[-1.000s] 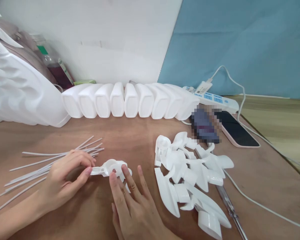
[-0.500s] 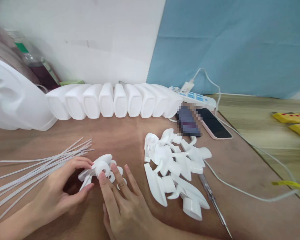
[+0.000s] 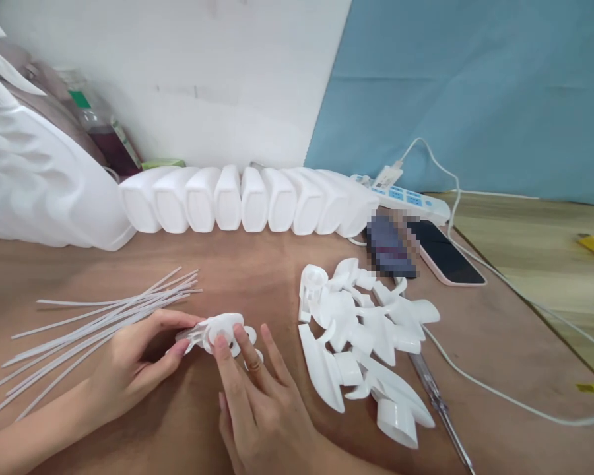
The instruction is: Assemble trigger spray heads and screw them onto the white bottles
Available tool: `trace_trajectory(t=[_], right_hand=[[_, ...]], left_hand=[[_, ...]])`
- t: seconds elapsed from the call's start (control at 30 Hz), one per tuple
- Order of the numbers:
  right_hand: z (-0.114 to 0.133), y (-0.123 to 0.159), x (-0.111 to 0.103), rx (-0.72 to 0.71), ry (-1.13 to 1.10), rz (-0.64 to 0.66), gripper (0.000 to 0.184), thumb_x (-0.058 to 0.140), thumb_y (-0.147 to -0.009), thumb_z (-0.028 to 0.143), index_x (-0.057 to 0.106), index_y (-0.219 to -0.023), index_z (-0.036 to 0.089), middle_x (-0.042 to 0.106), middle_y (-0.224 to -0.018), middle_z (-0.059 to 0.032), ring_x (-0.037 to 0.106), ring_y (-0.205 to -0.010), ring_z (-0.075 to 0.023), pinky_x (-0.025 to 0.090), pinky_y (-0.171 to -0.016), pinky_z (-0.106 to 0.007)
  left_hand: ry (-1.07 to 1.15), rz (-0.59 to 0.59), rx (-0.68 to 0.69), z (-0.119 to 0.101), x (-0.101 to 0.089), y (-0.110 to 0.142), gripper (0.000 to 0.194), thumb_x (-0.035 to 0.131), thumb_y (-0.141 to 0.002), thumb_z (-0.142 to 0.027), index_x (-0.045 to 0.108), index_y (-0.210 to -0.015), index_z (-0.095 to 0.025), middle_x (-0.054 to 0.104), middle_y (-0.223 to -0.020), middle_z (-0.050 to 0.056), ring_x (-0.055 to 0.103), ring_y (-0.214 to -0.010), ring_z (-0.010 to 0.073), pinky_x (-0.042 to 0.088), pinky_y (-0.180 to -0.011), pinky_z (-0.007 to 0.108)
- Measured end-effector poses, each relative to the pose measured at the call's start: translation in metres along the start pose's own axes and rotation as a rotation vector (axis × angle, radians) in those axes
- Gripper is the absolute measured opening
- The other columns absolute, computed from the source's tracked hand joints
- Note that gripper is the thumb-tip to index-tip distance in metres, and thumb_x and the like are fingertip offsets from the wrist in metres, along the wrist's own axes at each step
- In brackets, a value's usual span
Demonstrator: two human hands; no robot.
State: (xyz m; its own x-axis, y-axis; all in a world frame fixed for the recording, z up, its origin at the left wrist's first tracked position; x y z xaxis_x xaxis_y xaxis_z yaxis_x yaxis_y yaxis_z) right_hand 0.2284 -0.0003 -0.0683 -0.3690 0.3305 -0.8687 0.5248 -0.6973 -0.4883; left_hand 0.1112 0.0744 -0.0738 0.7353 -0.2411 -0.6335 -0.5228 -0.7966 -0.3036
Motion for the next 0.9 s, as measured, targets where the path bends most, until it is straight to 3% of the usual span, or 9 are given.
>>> trace_trajectory(t=[0.17,0.33,0.5,0.6,0.73,0.9], right_hand=[[0.0052,0.0000,-0.0021,-0.054,0.032,-0.044,0.055,0.045,-0.078,0.003,0.034,-0.130,-0.008,0.056,-0.123,-0.0130,0.027,-0.133,-0.0235,0.011,-0.114,-0.050],[0.0059,0.0027,-0.0010,-0.075,-0.027,-0.101,0.045,0.045,-0.078,0.003,0.045,-0.121,-0.009,0.059,-0.119,-0.0180,0.037,-0.128,-0.0262,0.023,-0.110,-0.050],[0.0080,0.0043,-0.0034,-0.114,-0.068,-0.141,0.043,0.046,-0.077,0.004,0.048,-0.119,-0.009,0.057,-0.122,-0.0176,0.043,-0.125,-0.0259,0.040,-0.103,-0.040],[0.0087,0.0016,-0.0066,-0.113,-0.042,-0.134,0.041,0.045,-0.078,0.004,0.050,-0.117,-0.008,0.057,-0.122,-0.0174,0.045,-0.123,-0.0258,0.043,-0.100,-0.038],[0.0084,-0.0015,-0.0055,-0.083,0.015,-0.088,0.041,0.046,-0.075,0.003,0.053,-0.115,-0.004,0.056,-0.124,-0.0137,0.040,-0.125,-0.0318,0.040,-0.100,-0.045],[0.0071,0.0009,-0.0091,-0.064,-0.012,-0.166,0.045,0.043,-0.071,0.001,0.055,-0.114,0.002,0.059,-0.122,-0.0102,0.038,-0.126,-0.0345,0.031,-0.102,-0.056]], left_hand=[[-0.042,-0.013,0.022,-0.0019,-0.0009,0.0002,0.016,0.046,-0.087,-0.020,0.052,-0.102,-0.019,0.067,-0.084,0.002,0.062,-0.069,0.0136,0.049,-0.061,0.024],[-0.064,-0.009,0.030,-0.0040,-0.0018,-0.0014,0.016,0.046,-0.087,-0.019,0.053,-0.101,-0.018,0.068,-0.083,0.002,0.062,-0.067,0.0132,0.048,-0.058,0.023],[-0.081,-0.023,0.068,-0.0067,-0.0025,-0.0014,0.016,0.047,-0.087,-0.018,0.054,-0.101,-0.019,0.069,-0.088,0.001,0.063,-0.071,0.0134,0.049,-0.062,0.024],[-0.063,-0.028,0.064,-0.0055,-0.0024,-0.0015,0.016,0.046,-0.087,-0.018,0.054,-0.102,-0.020,0.069,-0.090,0.001,0.063,-0.074,0.0137,0.049,-0.063,0.024],[-0.058,-0.014,0.057,-0.0058,-0.0025,-0.0022,0.015,0.047,-0.087,-0.018,0.054,-0.100,-0.019,0.069,-0.088,0.002,0.064,-0.074,0.0141,0.048,-0.061,0.023],[-0.038,-0.014,0.062,-0.0061,-0.0035,-0.0019,0.015,0.046,-0.088,-0.018,0.054,-0.100,-0.019,0.068,-0.086,0.001,0.063,-0.072,0.0132,0.047,-0.061,0.023]])
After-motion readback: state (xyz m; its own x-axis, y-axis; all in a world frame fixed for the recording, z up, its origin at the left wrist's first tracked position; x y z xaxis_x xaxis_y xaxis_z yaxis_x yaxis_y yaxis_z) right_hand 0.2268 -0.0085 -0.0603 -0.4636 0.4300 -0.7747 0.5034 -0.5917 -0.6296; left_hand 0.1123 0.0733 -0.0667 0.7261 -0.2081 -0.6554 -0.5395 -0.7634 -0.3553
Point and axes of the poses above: each hand's wrist, its own y-axis away from the middle knuckle, its own x-axis out of the palm, z = x × y, the point moved 8 cm from there along -y, towards the middle knuckle
